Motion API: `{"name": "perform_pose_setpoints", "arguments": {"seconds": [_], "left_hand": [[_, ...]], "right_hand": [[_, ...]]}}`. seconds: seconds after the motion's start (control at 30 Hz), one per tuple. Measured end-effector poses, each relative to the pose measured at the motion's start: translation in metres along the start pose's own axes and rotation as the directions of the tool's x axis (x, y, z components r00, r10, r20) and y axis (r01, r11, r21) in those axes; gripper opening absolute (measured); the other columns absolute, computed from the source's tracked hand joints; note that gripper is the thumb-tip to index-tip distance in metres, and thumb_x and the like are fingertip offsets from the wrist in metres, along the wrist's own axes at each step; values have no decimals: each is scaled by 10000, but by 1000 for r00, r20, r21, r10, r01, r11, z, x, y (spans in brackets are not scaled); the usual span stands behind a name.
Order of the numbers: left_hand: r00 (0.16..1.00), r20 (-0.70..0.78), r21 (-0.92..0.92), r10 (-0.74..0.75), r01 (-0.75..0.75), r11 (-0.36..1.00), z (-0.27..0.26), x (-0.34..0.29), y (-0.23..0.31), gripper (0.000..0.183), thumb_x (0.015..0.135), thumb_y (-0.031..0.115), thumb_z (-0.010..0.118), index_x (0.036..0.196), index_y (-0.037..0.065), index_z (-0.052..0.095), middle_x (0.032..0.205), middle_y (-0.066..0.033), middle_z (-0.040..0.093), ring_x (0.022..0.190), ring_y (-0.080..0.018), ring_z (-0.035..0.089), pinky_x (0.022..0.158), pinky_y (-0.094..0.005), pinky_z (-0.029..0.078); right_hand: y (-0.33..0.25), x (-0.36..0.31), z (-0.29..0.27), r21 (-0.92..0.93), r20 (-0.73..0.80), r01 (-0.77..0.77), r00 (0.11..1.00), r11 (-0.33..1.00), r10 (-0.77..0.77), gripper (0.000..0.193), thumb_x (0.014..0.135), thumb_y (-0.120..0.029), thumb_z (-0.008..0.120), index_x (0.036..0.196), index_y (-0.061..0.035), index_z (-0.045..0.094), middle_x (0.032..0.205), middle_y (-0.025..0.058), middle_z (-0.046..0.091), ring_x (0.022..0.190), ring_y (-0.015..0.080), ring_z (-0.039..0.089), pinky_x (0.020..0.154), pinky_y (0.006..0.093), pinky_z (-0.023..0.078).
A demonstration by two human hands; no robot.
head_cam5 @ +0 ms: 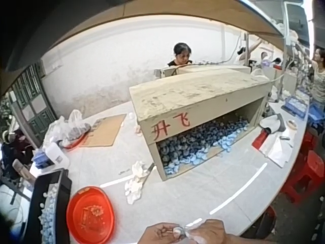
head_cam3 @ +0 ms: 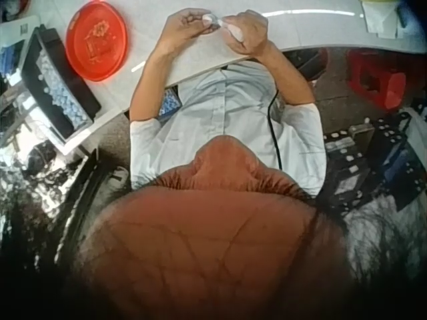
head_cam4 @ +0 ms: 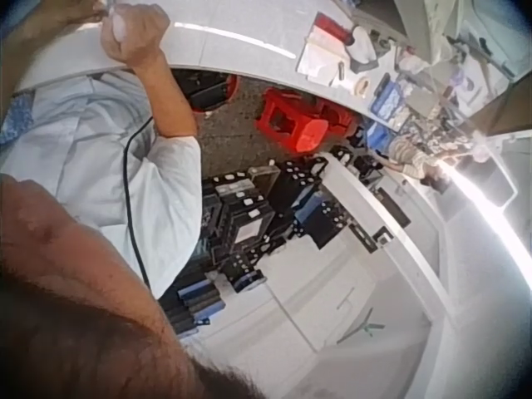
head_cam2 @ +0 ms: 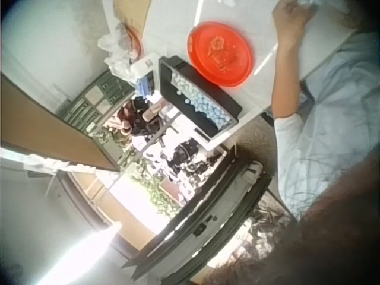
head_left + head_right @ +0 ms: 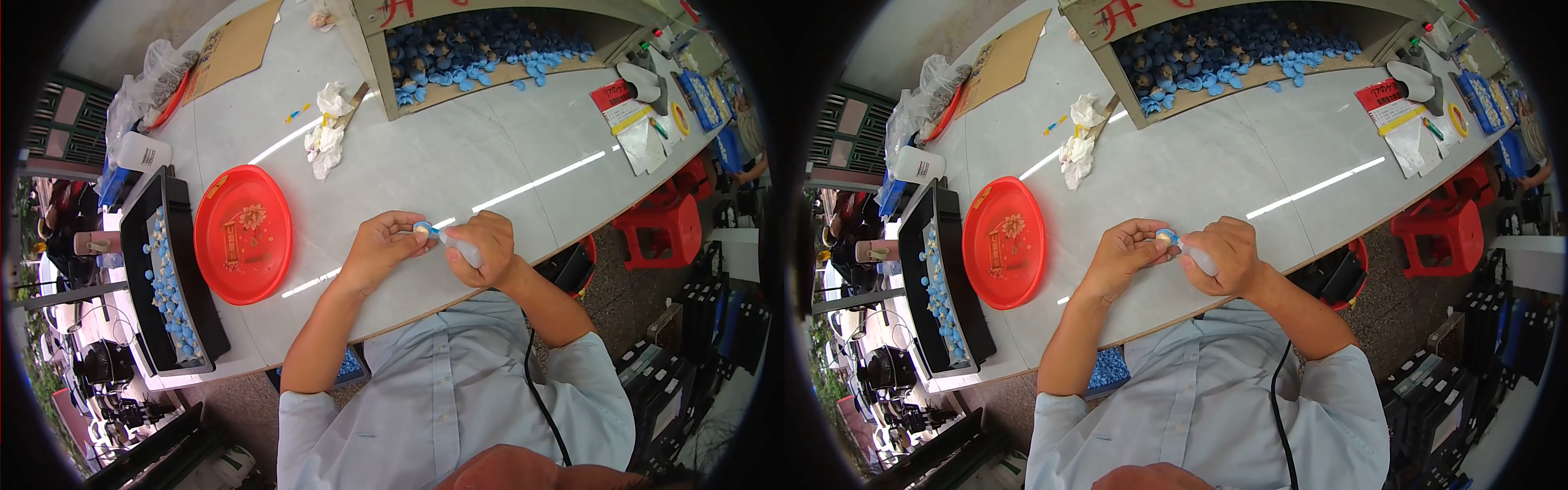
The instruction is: The person assembles small toy-like figures by applying glue from a bottle to small blue parts and attaching white plastic heads to them.
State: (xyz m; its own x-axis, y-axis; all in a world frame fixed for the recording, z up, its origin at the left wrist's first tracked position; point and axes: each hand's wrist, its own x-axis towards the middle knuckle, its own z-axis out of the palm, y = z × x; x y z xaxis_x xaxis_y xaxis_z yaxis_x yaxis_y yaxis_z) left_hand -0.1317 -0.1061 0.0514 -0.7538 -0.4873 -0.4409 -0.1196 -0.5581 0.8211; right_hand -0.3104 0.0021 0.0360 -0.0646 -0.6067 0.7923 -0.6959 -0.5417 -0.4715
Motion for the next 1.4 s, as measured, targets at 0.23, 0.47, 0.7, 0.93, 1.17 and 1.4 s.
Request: {"name": "perform_pose_setpoints", "arguments": {"seconds": [0.23,0.47,0.7,0.93,1.17,1.4], "left_hand": [[1000,-13,-7,-10,10,1000,0,-1,0,341,908,78,676,1199,-58,560,1114,-142,641,986,-219,682,832,-275,559],[1000,-12,7,-9,9,1000,0,-1,-1,339,909,75,673,1202,-54,560,1115,-139,640,981,-215,685,824,-271,558],[1000,-11,18,-9,10,1000,2,-1,1,336,908,72,673,1200,-53,562,1123,-137,638,982,-216,686,821,-269,558],[1000,-18,19,-17,17,1000,2,-1,2,338,907,62,669,1207,-52,559,1127,-136,638,989,-221,683,825,-270,559],[1000,-14,-6,-19,19,1000,0,-1,2,340,908,51,660,1212,-56,550,1130,-138,636,1002,-229,678,843,-280,555],[1000,14,-87,3,-2,996,-6,3,-3,294,905,30,644,1177,-19,546,1145,-156,651,1046,-234,665,931,-311,535]], "right_hand": [[-1,1,0,-1,8,28,1000,1000,-28,234,709,-56,665,925,11,606,644,91,591,444,206,464,440,322,350],[-3,2,-1,-14,-1,-7,1000,1000,7,199,715,-66,702,889,-20,615,594,59,577,451,208,524,458,306,378],[0,-2,-1,-16,-7,3,1000,1000,-3,212,722,-67,684,909,-6,606,621,77,584,446,208,495,448,314,363],[0,0,1,-6,-5,16,1000,1000,-16,237,718,-51,661,939,9,598,654,94,598,440,207,461,439,322,350],[-1,-2,-5,34,-20,8,1000,999,-8,224,733,-50,652,940,21,604,662,99,599,451,196,463,443,318,352],[0,-6,-10,194,-107,-163,977,967,186,210,732,-36,653,934,19,629,678,108,624,478,205,501,468,314,387]]}}
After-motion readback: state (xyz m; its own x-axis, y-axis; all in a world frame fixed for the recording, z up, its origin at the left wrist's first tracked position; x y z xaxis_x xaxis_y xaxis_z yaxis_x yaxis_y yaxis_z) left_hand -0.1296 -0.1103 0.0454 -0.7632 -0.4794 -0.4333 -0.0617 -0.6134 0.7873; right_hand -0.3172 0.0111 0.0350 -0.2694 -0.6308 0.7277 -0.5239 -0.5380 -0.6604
